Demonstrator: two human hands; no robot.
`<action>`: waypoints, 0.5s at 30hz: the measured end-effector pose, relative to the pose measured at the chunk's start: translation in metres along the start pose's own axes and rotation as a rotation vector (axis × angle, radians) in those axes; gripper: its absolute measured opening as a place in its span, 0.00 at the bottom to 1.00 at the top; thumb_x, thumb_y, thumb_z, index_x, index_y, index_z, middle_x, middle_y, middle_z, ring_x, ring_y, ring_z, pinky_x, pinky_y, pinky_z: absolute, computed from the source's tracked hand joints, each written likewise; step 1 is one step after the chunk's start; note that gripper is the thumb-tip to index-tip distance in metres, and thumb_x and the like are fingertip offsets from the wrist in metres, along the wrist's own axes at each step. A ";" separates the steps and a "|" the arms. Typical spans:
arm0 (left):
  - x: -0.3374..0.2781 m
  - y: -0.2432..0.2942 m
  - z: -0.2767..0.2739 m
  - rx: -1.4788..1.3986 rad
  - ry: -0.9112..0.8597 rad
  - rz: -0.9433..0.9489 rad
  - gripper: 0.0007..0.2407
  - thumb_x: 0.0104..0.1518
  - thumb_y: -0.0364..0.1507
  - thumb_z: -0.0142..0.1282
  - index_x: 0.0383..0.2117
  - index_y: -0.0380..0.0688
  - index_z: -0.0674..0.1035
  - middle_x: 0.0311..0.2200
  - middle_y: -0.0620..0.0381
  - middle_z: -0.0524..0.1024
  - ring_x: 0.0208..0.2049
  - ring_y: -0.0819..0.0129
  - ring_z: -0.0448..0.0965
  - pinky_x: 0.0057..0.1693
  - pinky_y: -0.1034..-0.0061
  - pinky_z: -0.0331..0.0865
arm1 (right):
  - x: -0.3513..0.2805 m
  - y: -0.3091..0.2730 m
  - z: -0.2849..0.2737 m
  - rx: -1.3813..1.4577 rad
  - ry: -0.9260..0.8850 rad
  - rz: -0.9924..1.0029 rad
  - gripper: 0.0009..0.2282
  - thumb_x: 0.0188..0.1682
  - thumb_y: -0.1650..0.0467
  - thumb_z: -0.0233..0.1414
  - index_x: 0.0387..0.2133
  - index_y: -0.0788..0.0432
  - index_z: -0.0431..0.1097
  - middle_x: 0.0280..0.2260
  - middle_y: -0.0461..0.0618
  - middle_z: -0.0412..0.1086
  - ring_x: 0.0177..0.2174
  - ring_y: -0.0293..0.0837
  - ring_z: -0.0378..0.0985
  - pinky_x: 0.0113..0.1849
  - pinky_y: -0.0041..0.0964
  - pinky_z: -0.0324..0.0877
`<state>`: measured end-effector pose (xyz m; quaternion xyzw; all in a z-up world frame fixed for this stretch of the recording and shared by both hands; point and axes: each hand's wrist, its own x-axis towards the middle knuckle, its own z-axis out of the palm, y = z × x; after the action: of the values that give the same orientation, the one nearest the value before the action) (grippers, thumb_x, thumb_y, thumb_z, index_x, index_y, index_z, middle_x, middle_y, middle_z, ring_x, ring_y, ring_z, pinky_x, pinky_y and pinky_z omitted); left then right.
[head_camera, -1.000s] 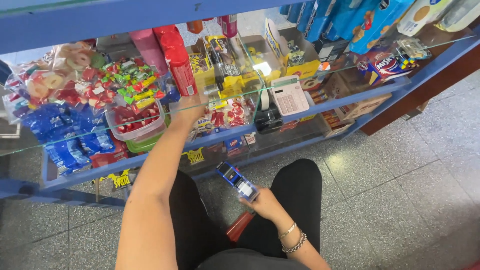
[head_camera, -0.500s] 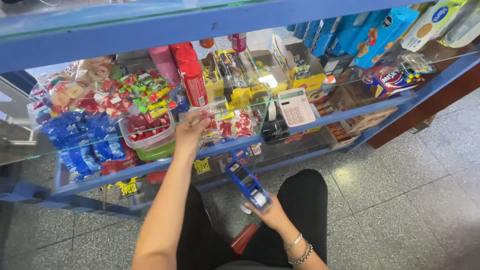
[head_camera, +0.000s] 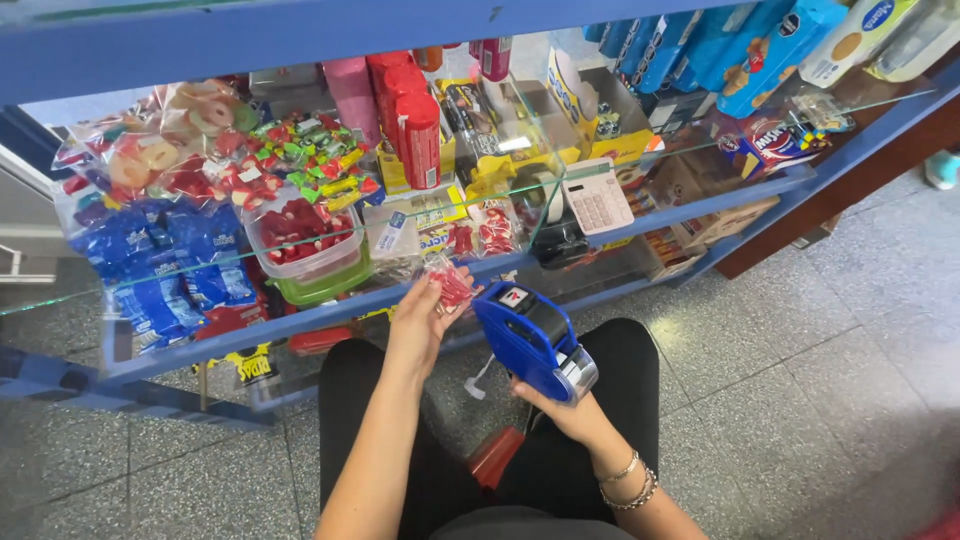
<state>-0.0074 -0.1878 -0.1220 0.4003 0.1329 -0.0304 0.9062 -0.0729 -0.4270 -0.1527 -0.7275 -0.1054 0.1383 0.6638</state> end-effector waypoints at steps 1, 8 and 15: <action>0.000 -0.002 0.000 -0.006 -0.003 -0.003 0.22 0.60 0.31 0.52 0.60 0.34 0.73 0.54 0.41 0.78 0.55 0.55 0.79 0.64 0.58 0.71 | -0.001 0.003 0.000 -0.007 0.003 0.003 0.10 0.45 0.66 0.63 0.36 0.58 0.76 0.35 0.48 0.79 0.37 0.43 0.84 0.44 0.38 0.81; 0.016 -0.046 -0.025 -0.004 -0.042 0.086 0.15 0.66 0.27 0.49 0.58 0.36 0.73 0.51 0.43 0.79 0.49 0.60 0.83 0.55 0.62 0.77 | 0.003 -0.044 0.018 -0.244 0.070 -0.012 0.18 0.45 0.64 0.66 0.13 0.63 0.72 0.10 0.51 0.69 0.15 0.39 0.70 0.23 0.32 0.69; -0.012 -0.020 0.003 -0.025 -0.010 0.110 0.14 0.66 0.28 0.51 0.55 0.37 0.77 0.47 0.44 0.81 0.45 0.63 0.84 0.52 0.63 0.79 | 0.000 -0.025 0.014 -0.307 -0.012 0.196 0.16 0.48 0.61 0.63 0.19 0.61 0.75 0.15 0.50 0.75 0.21 0.41 0.79 0.30 0.35 0.74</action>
<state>-0.0217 -0.2039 -0.1308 0.3957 0.1066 0.0194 0.9120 -0.0766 -0.4116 -0.1285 -0.8262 -0.0579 0.1887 0.5276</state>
